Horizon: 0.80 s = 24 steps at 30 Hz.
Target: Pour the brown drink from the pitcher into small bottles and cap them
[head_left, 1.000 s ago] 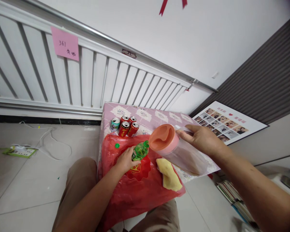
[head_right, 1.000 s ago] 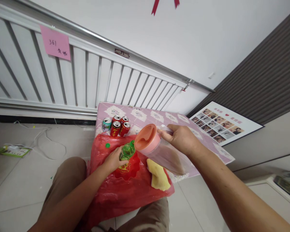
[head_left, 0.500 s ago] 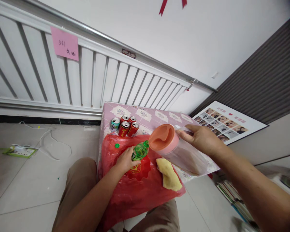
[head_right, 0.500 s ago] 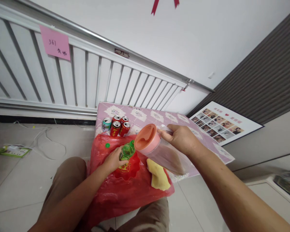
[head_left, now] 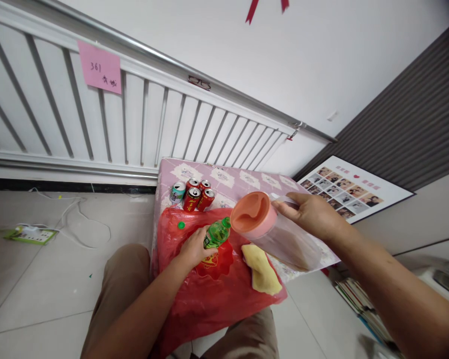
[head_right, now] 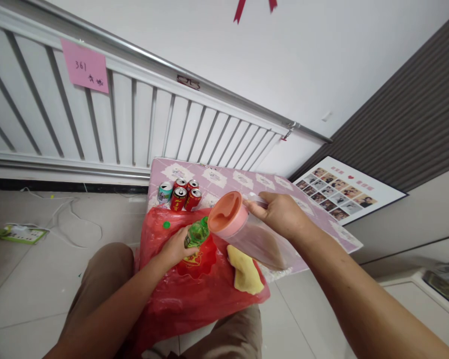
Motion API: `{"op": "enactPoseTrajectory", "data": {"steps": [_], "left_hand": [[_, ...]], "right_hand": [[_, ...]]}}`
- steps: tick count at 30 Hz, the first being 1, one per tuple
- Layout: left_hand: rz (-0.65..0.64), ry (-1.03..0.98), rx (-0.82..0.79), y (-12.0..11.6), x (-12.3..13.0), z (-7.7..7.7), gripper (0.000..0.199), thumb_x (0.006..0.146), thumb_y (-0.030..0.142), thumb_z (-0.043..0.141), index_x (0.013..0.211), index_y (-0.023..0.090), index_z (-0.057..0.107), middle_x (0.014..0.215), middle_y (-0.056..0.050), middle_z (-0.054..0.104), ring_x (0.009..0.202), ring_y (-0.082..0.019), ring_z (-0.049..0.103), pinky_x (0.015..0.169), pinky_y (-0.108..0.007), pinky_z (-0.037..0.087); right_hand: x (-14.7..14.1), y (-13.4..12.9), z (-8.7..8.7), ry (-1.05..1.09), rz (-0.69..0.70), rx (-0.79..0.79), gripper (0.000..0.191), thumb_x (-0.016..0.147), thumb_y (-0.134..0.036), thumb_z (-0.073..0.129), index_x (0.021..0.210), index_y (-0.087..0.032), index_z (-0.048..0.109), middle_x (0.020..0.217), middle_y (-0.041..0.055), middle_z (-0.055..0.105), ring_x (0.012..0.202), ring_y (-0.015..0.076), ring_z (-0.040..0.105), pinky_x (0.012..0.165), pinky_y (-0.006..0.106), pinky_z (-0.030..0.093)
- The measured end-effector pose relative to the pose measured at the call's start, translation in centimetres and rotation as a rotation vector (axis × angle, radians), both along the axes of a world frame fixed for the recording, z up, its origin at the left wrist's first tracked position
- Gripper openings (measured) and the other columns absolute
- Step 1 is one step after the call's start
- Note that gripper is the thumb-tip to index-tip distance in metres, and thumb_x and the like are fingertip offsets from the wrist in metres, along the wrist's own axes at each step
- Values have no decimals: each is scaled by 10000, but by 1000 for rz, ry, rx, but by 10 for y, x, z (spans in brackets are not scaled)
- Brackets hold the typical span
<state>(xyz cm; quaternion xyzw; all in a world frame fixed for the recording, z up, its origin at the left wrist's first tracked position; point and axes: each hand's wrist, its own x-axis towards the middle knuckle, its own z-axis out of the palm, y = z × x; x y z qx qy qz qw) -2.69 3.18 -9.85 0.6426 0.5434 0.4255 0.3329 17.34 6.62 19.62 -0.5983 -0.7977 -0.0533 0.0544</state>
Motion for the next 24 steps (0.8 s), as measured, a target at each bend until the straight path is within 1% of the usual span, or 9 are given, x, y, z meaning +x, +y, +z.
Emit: {"op": "enactPoseTrajectory", "data": {"steps": [8, 11, 16, 24], "left_hand": [[3, 12, 6, 1, 1, -2, 746, 709, 290, 797, 1369, 204, 460, 1352, -120, 599, 1237, -280, 576, 1057, -414, 449], [0, 17, -1, 1, 1, -1, 771, 706, 287, 800, 1385, 213, 444, 1365, -117, 591, 1250, -274, 569, 1063, -401, 444], [3, 32, -10, -1, 0, 3, 728, 714, 286, 788, 1362, 215, 464, 1339, -107, 610, 1230, -265, 581, 1049, -384, 455], [4, 33, 3, 0, 1, -1, 738, 711, 282, 789, 1366, 208, 458, 1349, -114, 603, 1233, -272, 580, 1054, -400, 452]], "right_hand": [[-1, 0, 1, 2, 4, 12, 486, 820, -669, 500, 579, -253, 432, 523, -13, 480, 522, 160, 458, 520, 311, 354], [-1, 1, 1, -5, 7, 12, 489, 815, -675, 502, 577, -252, 441, 524, -6, 499, 521, 162, 468, 514, 310, 352], [-2, -1, 3, -21, 1, 6, 467, 817, -656, 499, 592, -248, 466, 551, 8, 533, 542, 172, 497, 539, 314, 369], [-1, -1, 2, -12, 39, 28, 522, 810, -714, 462, 573, -249, 449, 509, -9, 494, 506, 153, 453, 513, 306, 361]]}}
